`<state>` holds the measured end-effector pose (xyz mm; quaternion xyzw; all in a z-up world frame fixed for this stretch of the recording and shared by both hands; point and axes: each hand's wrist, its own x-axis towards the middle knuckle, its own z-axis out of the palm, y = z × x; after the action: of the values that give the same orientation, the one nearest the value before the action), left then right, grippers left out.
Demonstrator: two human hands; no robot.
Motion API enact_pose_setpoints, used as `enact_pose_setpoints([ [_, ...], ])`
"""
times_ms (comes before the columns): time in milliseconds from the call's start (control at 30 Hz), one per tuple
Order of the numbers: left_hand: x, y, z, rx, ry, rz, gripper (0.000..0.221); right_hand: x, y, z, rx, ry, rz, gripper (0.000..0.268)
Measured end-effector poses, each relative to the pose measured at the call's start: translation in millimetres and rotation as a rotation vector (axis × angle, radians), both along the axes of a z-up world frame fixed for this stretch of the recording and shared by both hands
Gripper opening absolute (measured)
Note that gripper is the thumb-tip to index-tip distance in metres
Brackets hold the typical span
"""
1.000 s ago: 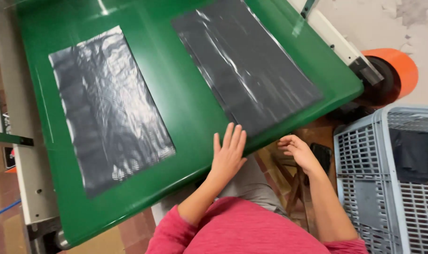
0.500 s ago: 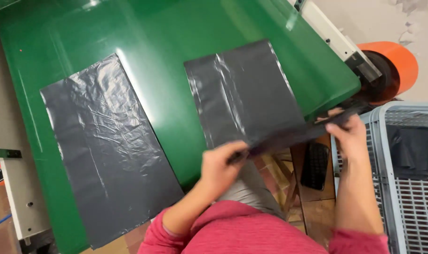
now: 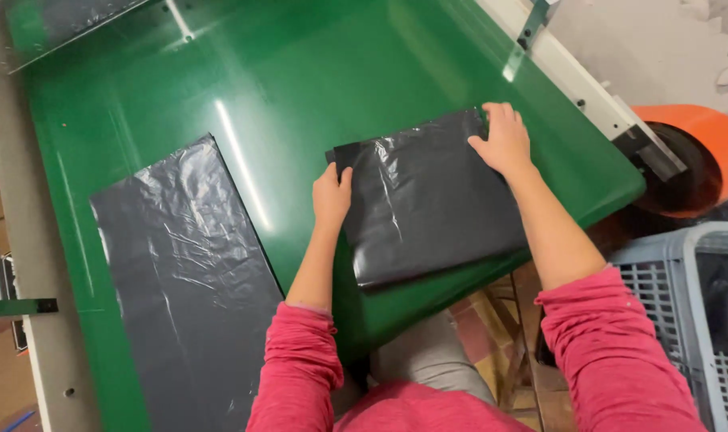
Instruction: Folding plastic bags as they come off a conveyor belt and placing them into a plastic crate.
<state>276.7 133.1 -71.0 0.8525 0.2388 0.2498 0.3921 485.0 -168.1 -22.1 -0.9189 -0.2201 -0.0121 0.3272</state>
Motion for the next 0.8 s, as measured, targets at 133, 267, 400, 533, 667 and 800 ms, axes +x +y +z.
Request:
enact_pose_setpoints([
  [133, 2.3, 0.7, -10.0, 0.037, 0.041, 0.048, 0.031, 15.5, 26.5, 4.2, -0.240, -0.252, 0.216, 0.070],
  [267, -26.4, -30.7, 72.2, 0.467, -0.057, 0.146, 0.049, 30.6, 56.5, 13.8, -0.530, -0.058, 0.280, 0.068],
  [400, -46.1, -82.8, 80.8, 0.340, -0.011, -0.064, 0.049, 38.9, 61.6, -0.1, -0.629, -0.025, 0.288, 0.053],
  [533, -38.0, -95.9, 14.7, -0.794, -0.105, -0.360, 0.069, -10.8, 37.5, 26.4, -0.277, -0.237, 0.302, 0.031],
  [667, -65.3, -60.1, 17.3, -1.756, -0.238, -0.310, 0.102, -114.0, -19.6, 80.4, 0.145, -0.355, 0.322, 0.026],
  [800, -99.0, -52.9, 21.9, -1.838, -0.167, -0.075, 0.096, -172.5, -69.8, 53.7, 0.154, -0.336, 0.269, 0.023],
])
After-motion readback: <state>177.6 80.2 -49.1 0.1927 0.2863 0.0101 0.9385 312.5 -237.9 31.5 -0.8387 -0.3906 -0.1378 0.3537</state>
